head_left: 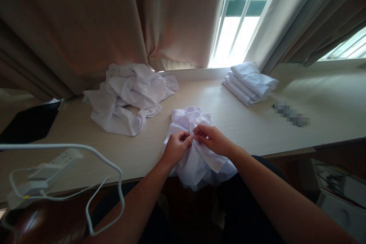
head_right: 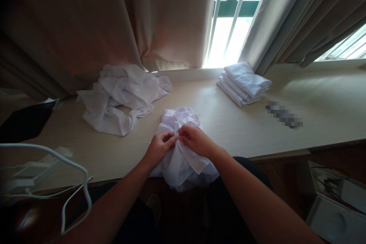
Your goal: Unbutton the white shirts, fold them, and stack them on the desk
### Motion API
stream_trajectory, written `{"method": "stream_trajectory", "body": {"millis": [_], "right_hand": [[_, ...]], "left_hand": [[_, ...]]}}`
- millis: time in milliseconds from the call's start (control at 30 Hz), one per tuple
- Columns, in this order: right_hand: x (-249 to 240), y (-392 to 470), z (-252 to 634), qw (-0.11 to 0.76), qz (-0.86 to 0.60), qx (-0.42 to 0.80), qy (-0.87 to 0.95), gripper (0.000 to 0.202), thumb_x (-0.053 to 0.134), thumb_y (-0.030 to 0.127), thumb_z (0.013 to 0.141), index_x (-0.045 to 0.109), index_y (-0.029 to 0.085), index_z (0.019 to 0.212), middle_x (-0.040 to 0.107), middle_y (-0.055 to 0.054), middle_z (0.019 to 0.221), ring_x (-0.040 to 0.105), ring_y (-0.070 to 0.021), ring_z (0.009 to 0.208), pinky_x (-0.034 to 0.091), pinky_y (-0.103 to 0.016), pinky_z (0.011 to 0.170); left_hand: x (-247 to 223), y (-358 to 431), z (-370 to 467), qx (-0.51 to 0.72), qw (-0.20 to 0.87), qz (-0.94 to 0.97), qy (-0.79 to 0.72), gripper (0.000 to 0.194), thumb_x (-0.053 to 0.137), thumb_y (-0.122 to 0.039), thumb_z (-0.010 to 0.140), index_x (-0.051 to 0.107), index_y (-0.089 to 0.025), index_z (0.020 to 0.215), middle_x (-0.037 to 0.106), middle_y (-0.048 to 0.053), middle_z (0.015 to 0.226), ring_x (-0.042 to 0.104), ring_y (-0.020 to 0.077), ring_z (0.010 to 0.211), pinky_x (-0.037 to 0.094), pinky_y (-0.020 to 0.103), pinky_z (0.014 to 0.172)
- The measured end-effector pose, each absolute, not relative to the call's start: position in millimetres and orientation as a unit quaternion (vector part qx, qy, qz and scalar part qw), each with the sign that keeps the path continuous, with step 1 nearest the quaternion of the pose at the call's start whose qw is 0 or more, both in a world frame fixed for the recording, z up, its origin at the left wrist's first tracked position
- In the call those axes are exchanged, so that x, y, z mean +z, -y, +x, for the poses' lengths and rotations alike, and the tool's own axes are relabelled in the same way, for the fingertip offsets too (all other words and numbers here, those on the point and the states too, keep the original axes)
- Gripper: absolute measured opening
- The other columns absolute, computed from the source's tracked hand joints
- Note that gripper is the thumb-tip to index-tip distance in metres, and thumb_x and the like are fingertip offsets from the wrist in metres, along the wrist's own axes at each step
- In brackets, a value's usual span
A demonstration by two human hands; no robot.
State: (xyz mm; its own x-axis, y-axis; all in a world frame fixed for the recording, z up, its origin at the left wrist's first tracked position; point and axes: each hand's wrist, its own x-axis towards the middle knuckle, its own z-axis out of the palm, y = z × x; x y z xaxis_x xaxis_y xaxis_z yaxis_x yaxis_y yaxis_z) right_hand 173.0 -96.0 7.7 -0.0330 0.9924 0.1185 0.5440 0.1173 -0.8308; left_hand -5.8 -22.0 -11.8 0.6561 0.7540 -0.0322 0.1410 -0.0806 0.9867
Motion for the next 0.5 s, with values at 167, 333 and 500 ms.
{"method": "stream_trajectory", "body": {"millis": [167,333,500], "right_hand": [[8,97,174,0.36,-0.594,0.348,0.63,0.012,0.052,0.028,0.094,0.057,0.02,0.088,0.06,0.001,0.074,0.055,-0.0134,0.07,0.042,-0.026,0.066],[-2,94,177,0.375,-0.578,0.425,0.587,0.02,0.051,0.035,0.095,0.056,0.019,0.085,0.057,0.002,0.071,0.054,-0.013,0.067,0.043,-0.027,0.065],[-7,93,178,0.39,-0.558,0.453,0.576,0.02,0.052,0.036,0.095,0.056,0.019,0.086,0.055,0.002,0.07,0.052,-0.0121,0.065,0.043,-0.026,0.063]], "left_hand": [[-9,26,-5,0.261,0.597,0.684,-0.326,0.031,0.06,-0.043,0.086,0.067,-0.014,0.077,0.058,0.0,0.067,0.05,0.0133,0.066,0.038,0.023,0.062],[-7,27,-5,0.266,0.594,0.689,-0.319,0.03,0.06,-0.041,0.086,0.064,-0.014,0.074,0.055,-0.001,0.066,0.048,0.0118,0.064,0.037,0.023,0.062],[-7,29,-4,0.262,0.599,0.688,-0.313,0.028,0.059,-0.04,0.087,0.062,-0.014,0.076,0.054,-0.002,0.068,0.047,0.0116,0.065,0.037,0.022,0.062]]}}
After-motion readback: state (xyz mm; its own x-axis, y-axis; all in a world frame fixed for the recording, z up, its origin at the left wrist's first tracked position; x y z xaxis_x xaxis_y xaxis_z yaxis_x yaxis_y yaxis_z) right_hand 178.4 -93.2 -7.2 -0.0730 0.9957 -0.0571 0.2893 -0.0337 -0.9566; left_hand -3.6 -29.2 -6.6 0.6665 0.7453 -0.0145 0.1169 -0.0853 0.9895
